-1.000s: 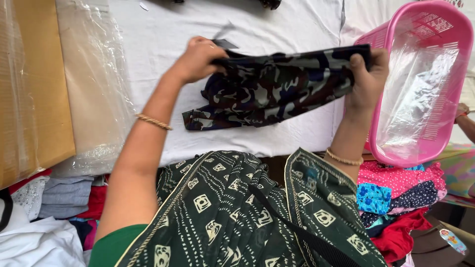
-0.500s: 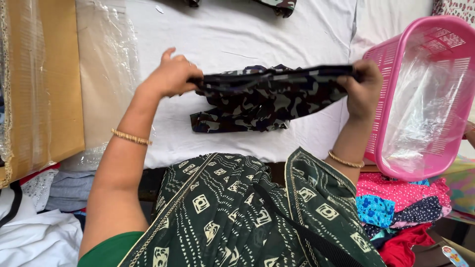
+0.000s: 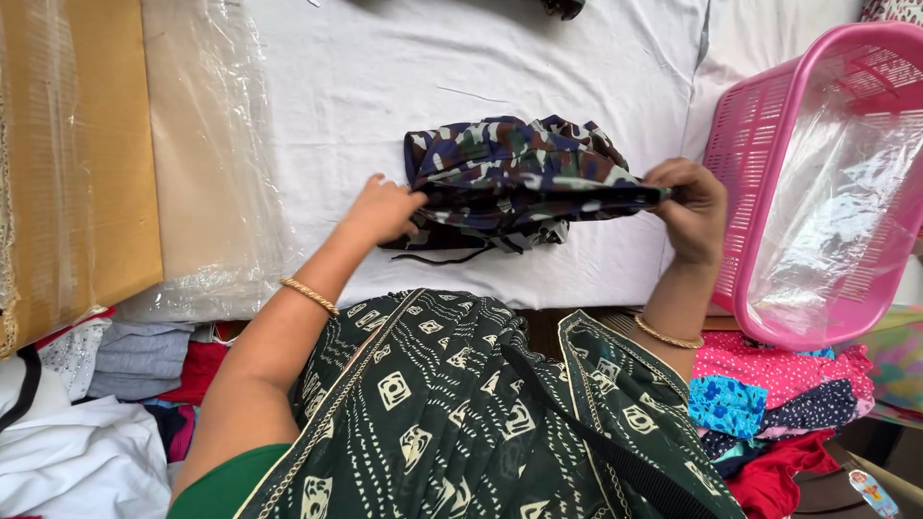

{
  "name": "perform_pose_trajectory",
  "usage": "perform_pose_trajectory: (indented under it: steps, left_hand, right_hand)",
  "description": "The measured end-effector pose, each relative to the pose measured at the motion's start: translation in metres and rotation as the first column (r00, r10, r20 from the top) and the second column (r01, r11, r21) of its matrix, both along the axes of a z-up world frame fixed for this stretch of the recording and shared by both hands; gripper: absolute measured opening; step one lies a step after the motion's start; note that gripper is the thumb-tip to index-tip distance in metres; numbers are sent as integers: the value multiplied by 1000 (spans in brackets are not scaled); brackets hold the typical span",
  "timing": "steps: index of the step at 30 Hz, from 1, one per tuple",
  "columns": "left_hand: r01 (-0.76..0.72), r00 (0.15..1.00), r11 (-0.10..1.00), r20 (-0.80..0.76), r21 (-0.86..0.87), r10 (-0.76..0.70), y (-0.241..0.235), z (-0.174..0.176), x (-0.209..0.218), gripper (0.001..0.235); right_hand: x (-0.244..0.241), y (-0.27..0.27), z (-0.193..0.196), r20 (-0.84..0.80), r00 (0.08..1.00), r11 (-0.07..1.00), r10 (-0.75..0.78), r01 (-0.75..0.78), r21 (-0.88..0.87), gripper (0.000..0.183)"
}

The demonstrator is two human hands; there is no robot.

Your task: The person folds several pairs of camouflage-patterned shorts on a white surface. They smooth the fabric, fold the legs inward, and then fold the shorts into a compact rectangle before stacking them.

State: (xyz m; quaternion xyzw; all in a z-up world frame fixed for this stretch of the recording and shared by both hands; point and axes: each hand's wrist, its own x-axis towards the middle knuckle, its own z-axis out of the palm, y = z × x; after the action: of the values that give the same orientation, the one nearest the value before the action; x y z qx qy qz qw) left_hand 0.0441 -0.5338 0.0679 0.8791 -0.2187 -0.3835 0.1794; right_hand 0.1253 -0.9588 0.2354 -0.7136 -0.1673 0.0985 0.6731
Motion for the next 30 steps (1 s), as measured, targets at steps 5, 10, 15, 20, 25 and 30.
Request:
perform_pose_trajectory:
  steps: [5,10,15,20,25,30]
  left_hand:
    - [-137,928,766,189,-628,321,60,91,17,28]
    - [-189,934,548,23,-815,357,71,155,8,25]
    - [-382,830,466,-75,-798,553,52,130,28,26]
    - [-647,544,379,-52,-662,838,13,78,54,42]
    - [-608,539,421,39,-673,842,7,94,61,43]
    - [-547,714,582,28,-602,700,57,103,55,34]
  right_hand:
    - [-14,-61,2,-116,984,991,-132,128,-43,22]
    - [-12,-60,-12,-27,999,961,31,-22,275,14]
    - [32,-21,-64,-231,968,923,-95,173,344,23]
    - [66,55,-136,-56,871,843,-489,455,-288,17]
    - [56,112,-93,-5,882,853,-472,455,-254,17]
    - [47,55,-54,-131,963,945,-238,198,-259,19]
